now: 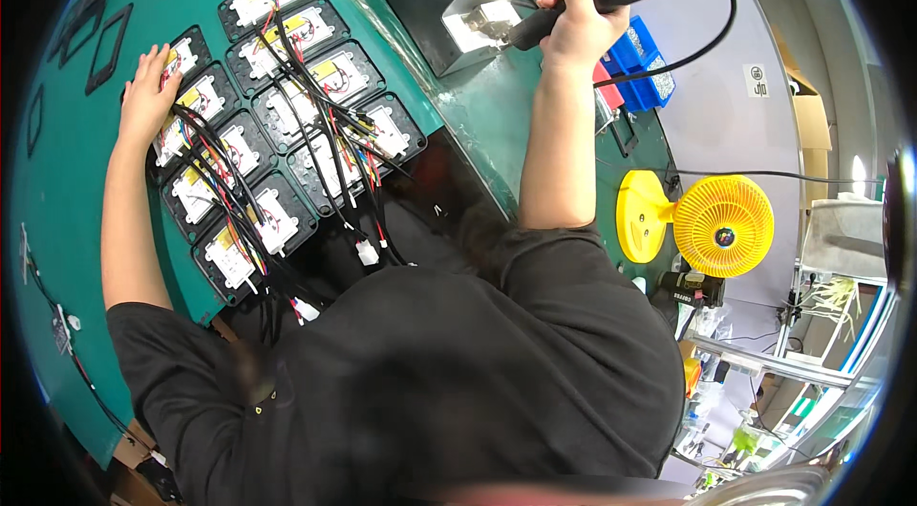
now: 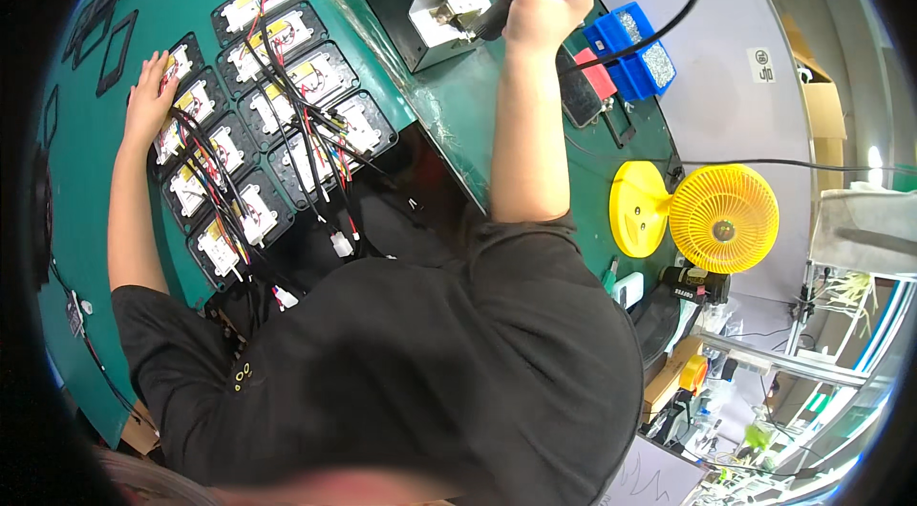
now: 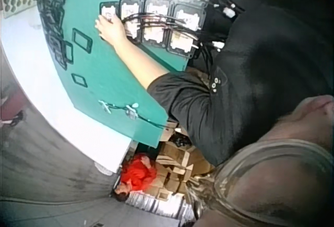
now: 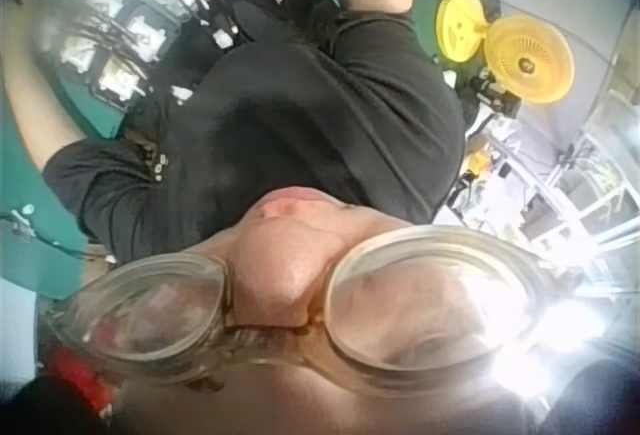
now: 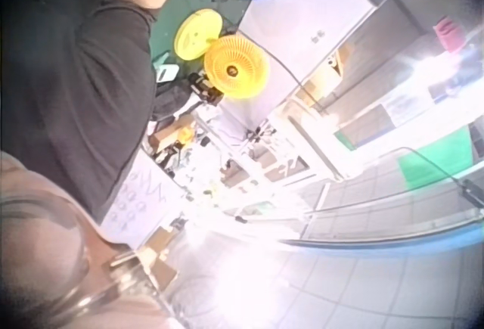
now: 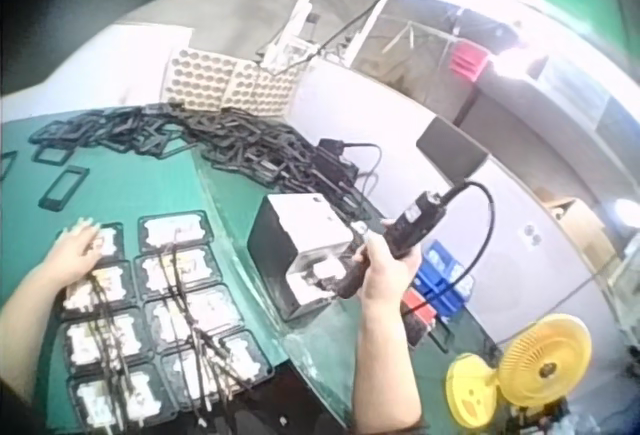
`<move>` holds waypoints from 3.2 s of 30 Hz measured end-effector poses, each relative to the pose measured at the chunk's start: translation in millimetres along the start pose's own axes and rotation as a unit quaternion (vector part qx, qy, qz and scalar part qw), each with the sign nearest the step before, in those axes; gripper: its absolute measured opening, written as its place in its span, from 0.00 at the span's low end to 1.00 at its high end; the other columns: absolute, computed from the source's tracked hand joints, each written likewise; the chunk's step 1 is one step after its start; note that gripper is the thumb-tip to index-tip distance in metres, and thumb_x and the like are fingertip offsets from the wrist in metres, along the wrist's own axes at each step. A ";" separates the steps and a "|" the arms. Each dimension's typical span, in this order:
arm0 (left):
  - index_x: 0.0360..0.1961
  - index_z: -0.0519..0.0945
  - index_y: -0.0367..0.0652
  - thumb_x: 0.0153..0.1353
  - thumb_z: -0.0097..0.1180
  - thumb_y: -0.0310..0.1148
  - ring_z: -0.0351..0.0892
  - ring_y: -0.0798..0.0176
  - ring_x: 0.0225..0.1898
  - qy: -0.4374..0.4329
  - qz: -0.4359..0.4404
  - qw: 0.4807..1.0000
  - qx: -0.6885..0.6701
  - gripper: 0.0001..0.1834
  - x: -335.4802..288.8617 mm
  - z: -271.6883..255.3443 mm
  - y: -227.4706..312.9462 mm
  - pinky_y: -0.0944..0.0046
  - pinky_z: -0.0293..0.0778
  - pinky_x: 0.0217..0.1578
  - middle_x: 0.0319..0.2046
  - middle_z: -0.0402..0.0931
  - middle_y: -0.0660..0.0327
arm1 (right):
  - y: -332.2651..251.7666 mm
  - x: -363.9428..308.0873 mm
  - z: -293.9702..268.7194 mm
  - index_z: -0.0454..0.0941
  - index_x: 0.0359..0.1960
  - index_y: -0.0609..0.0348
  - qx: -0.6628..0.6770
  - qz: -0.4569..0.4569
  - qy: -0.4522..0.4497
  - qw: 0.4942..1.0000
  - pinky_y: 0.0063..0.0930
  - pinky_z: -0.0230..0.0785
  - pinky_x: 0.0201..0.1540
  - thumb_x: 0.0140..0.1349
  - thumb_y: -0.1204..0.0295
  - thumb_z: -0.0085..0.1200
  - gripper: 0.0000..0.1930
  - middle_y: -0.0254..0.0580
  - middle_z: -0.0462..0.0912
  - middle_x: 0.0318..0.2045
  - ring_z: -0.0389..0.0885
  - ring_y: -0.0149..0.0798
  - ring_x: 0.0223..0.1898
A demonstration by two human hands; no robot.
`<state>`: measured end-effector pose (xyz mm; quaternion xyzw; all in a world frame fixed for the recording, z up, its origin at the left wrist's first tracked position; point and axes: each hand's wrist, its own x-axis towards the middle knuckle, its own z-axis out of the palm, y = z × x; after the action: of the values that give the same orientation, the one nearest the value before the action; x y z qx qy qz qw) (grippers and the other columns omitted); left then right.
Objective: The person assembles LED display modules into plastic frames by hand, then secures the components with an electric screwdriver.
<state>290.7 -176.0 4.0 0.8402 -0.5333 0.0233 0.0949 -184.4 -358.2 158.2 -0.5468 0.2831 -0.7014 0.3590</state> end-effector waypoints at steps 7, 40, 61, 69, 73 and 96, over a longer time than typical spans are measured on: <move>0.65 0.68 0.50 0.66 0.50 0.41 0.55 0.54 0.70 0.136 0.050 0.989 0.024 0.26 -19.1 -9.0 5.8 0.49 0.53 0.67 0.69 0.60 0.58 | -28.1 -8.4 5.3 0.67 0.44 0.69 0.071 0.039 -0.004 0.997 0.33 0.68 0.25 0.52 0.80 0.55 0.18 0.42 0.71 0.18 0.68 0.35 0.17; 0.57 0.74 0.44 0.64 0.46 0.26 0.83 0.52 0.39 0.411 -0.348 0.800 -0.264 0.20 -367.4 -314.8 -215.3 0.54 0.79 0.38 0.39 0.81 0.44 | -132.1 -154.1 66.9 0.63 0.55 0.64 0.456 0.155 -0.297 0.824 0.20 0.58 0.23 0.60 0.74 0.50 0.21 0.35 0.69 0.24 0.65 0.26 0.19; 0.63 0.70 0.48 0.74 0.19 0.47 0.80 0.55 0.52 0.076 -0.662 0.737 0.114 0.30 -450.4 -369.6 -273.6 0.51 0.74 0.52 0.53 0.78 0.56 | -137.5 -124.6 67.5 0.68 0.29 0.61 0.401 -0.256 -0.548 0.688 0.23 0.65 0.29 0.56 0.78 0.47 0.02 0.39 0.70 0.22 0.69 0.32 0.23; 0.71 0.56 0.61 0.72 0.30 0.38 0.81 0.55 0.50 0.055 -0.654 0.734 0.171 0.26 -492.2 -372.3 -295.4 0.53 0.75 0.50 0.50 0.80 0.55 | -147.5 -172.3 60.1 0.64 0.57 0.66 0.372 0.073 -0.269 0.886 0.20 0.60 0.25 0.64 0.76 0.47 0.20 0.33 0.67 0.23 0.64 0.25 0.21; 0.74 0.45 0.66 0.67 0.36 0.27 0.80 0.54 0.51 0.014 -0.633 0.750 0.189 0.36 -473.7 -378.0 -270.2 0.53 0.77 0.49 0.53 0.78 0.54 | -148.0 -174.3 59.3 0.62 0.57 0.67 0.351 0.091 -0.235 0.902 0.20 0.61 0.26 0.62 0.77 0.48 0.21 0.34 0.68 0.23 0.65 0.26 0.21; 0.46 0.71 0.34 0.69 0.48 0.28 0.65 0.74 0.28 0.113 -0.185 0.631 -0.745 0.09 -85.5 -86.8 -17.2 0.76 0.63 0.24 0.31 0.70 0.64 | -4.7 -105.0 245.5 0.71 0.42 0.66 0.256 0.074 -0.239 0.934 0.24 0.70 0.22 0.53 0.83 0.59 0.15 0.39 0.78 0.21 0.76 0.30 0.18</move>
<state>274.8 -76.7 74.8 0.5557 -0.1883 -0.3048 0.7502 68.0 -271.2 162.1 -0.5656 0.0396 -0.5697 0.5950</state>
